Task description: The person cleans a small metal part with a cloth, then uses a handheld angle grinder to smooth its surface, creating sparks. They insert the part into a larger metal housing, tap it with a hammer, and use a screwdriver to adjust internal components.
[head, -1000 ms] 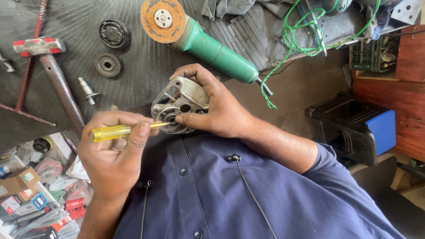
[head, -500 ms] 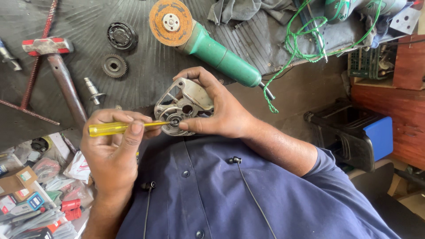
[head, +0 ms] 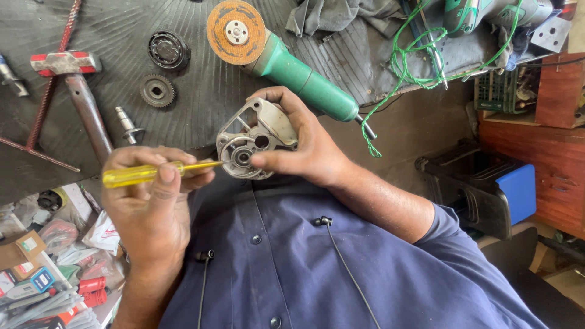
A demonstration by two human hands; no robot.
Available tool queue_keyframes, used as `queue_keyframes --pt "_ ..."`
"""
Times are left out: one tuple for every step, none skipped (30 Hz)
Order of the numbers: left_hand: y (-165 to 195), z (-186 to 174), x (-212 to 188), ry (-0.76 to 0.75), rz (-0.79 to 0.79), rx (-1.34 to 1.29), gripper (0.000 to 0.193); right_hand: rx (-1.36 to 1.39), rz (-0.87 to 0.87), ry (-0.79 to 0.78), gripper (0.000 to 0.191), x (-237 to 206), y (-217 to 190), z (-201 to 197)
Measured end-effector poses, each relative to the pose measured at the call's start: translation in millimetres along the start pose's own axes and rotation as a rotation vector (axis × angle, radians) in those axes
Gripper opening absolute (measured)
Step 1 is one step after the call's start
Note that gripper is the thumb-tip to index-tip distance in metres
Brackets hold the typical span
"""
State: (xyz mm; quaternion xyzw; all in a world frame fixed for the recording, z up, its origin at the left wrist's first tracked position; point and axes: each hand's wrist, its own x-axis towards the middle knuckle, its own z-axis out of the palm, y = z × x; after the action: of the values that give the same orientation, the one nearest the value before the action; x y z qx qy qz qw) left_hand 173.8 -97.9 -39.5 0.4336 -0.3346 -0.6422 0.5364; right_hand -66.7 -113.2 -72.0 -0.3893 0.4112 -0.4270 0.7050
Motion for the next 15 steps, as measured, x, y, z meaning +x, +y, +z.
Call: queue_keyframes --pt "1 0 -1 -0.016 0.052 0.044 0.027 0.113 0.008 -0.013 0.077 0 1 0" --pt "2 1 -2 -0.044 0.100 0.108 0.026 0.226 0.016 -0.026 0.075 0 2 0" --pt "4 2 -2 -0.069 0.150 0.172 0.026 0.339 0.024 -0.039 0.074 0 3 -1" --pt "7 2 -5 -0.107 0.195 0.256 0.026 0.341 0.021 -0.047 0.071 -1 4 -1" --pt "9 3 -5 -0.146 0.241 0.365 0.026 0.343 0.018 -0.056 0.070 -1 4 -2" --pt "11 4 -5 -0.182 0.292 0.471 0.026 0.346 0.014 -0.065 0.069 -2 4 -2" --pt "13 5 -6 -0.219 0.343 0.601 0.025 0.312 0.005 -0.053 0.065 -2 5 -2" --pt "15 7 -5 -0.249 0.377 0.681 0.025 0.278 -0.002 -0.039 0.062 -3 5 -2" --pt "17 8 -5 -0.277 0.414 0.759 0.025 0.245 -0.009 -0.026 0.060 -3 5 -2" --pt "17 10 -4 -0.296 0.435 0.787 0.025 0.209 -0.014 -0.007 0.059 -3 6 -2" --pt "17 12 -4 -0.317 0.456 0.814 0.025 0.173 -0.018 0.013 0.058 -3 6 -1" --pt "17 15 -4 -0.321 0.493 0.858 0.026 0.137 -0.022 0.035 0.058 -4 7 0" --pt "16 17 -4 -0.326 0.530 0.902 0.026 0.120 -0.029 0.035 0.059 -4 7 1" --pt "15 18 -4 -0.331 0.568 0.946 0.026 0.104 -0.036 0.034 0.060 -5 7 1" --pt "15 19 -4 -0.344 0.585 0.949 0.026 0.087 -0.043 0.031 0.060 -5 7 2"
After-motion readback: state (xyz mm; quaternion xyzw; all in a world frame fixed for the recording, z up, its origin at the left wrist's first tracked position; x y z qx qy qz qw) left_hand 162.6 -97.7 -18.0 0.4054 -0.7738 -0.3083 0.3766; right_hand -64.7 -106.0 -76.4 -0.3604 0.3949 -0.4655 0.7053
